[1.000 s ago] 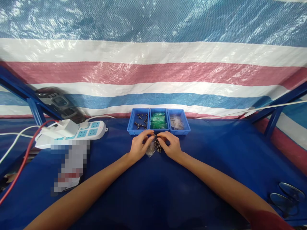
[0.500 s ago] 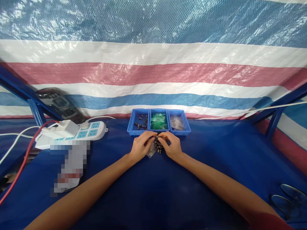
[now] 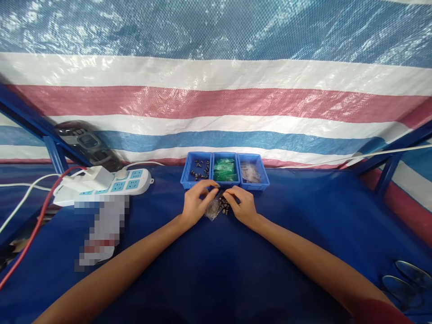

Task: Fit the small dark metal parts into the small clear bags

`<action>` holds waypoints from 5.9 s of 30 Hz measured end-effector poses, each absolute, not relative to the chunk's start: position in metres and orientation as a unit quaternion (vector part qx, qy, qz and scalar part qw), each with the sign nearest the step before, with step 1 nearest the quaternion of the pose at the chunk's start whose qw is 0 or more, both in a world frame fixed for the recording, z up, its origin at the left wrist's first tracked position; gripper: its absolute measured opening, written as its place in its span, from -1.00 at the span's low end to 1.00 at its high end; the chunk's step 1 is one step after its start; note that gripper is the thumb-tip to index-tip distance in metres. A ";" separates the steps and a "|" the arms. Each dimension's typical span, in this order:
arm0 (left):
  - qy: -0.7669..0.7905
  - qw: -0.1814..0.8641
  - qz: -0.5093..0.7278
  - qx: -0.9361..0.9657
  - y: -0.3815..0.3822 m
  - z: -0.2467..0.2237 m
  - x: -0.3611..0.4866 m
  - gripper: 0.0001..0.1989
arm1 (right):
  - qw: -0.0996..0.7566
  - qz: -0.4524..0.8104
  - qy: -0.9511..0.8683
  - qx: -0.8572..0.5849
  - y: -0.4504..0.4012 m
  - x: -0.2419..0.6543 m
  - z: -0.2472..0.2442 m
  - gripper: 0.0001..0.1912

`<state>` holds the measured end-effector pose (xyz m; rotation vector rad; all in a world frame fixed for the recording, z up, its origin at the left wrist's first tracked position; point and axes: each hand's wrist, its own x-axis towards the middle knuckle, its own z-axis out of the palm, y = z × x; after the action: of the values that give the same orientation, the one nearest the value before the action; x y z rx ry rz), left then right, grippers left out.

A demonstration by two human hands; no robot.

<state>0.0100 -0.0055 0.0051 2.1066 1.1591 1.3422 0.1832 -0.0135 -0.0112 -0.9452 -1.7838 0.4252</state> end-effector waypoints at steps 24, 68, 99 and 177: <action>0.508 -0.135 0.279 0.804 0.061 0.039 -0.045 -0.70 | 0.509 0.196 -0.743 -0.387 -0.014 0.181 -0.009 -0.74; 0.438 -0.026 0.055 0.897 0.097 0.046 -0.059 -0.83 | 0.494 0.213 -0.754 -0.377 -0.015 0.181 -0.007 -0.77; 0.415 -0.017 0.075 0.907 0.093 0.046 -0.056 -0.81 | 0.490 0.213 -0.754 -0.383 -0.015 0.181 -0.007 -0.75; 0.422 -0.004 0.074 0.904 0.096 0.048 -0.060 -0.80 | 0.486 0.220 -0.758 -0.376 -0.014 0.181 -0.008 -0.77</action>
<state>-0.0604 0.0957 0.0479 2.8468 1.3282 0.2341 0.1814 -0.0137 -0.0085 -0.9158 -1.8437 0.5347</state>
